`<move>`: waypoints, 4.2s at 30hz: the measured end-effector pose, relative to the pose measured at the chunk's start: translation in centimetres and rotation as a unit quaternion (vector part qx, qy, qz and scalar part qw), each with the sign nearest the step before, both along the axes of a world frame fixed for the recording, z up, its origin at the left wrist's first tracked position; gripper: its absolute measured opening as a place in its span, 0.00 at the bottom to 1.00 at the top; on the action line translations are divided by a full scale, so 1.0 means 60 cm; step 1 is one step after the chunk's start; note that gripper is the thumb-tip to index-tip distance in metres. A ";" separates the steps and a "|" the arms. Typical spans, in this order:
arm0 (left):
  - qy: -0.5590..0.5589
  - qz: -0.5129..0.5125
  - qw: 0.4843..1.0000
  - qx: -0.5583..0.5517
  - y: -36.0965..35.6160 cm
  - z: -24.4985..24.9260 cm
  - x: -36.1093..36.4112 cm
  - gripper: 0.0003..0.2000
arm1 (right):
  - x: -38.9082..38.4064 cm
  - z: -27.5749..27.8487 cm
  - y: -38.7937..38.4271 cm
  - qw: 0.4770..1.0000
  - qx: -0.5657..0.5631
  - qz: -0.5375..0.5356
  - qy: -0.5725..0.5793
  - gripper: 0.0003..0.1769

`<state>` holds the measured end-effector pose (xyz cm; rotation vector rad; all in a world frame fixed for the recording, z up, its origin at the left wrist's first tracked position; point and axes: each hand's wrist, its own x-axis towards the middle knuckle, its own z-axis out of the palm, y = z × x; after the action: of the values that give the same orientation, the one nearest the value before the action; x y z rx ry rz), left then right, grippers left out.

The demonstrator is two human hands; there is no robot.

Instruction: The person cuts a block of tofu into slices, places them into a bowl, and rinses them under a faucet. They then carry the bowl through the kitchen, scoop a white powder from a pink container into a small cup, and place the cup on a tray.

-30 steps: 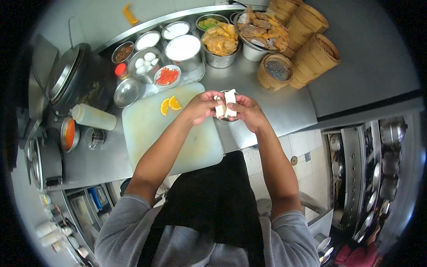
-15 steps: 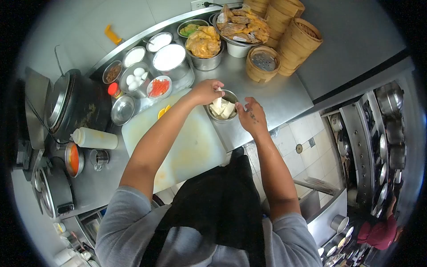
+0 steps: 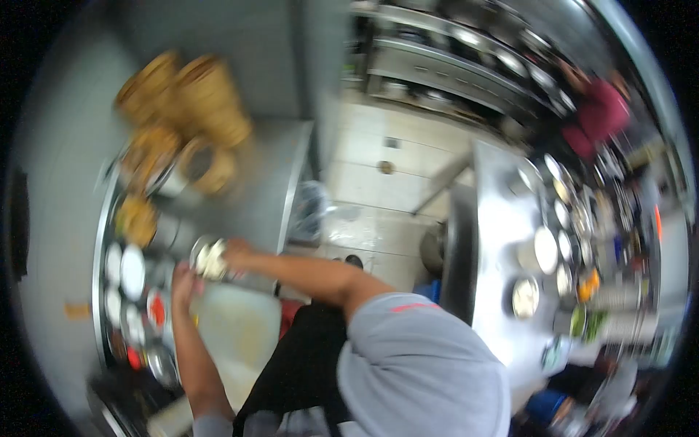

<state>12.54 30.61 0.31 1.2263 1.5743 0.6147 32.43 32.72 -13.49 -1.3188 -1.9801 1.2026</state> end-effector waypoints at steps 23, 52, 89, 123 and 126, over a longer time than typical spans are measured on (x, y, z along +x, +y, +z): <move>-0.224 -0.435 0.868 -0.084 -0.040 0.161 0.855 0.09 | 0.801 0.266 -0.718 0.645 -0.008 -0.764 -0.034 0.08; -0.028 -0.838 0.454 -0.302 -0.336 0.052 1.493 0.07 | 0.886 0.428 -0.874 0.397 -0.130 -0.866 -0.274 0.17; -0.059 -0.866 0.199 0.455 -0.753 0.028 1.350 0.10 | 0.844 0.331 -1.013 0.478 -0.183 -0.797 -0.321 0.15; 0.042 -0.888 0.253 0.383 -0.796 0.033 1.370 0.21 | 0.962 0.332 -1.038 0.526 -0.315 -0.730 -0.301 0.16; 0.037 -0.884 0.248 0.395 -0.795 0.027 1.374 0.19 | 0.969 0.326 -1.039 0.548 -0.317 -0.697 -0.335 0.15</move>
<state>94.99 -17.08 1.91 2.6511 -1.0756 -0.4150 90.58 -29.65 6.05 -3.0286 -0.0018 0.4405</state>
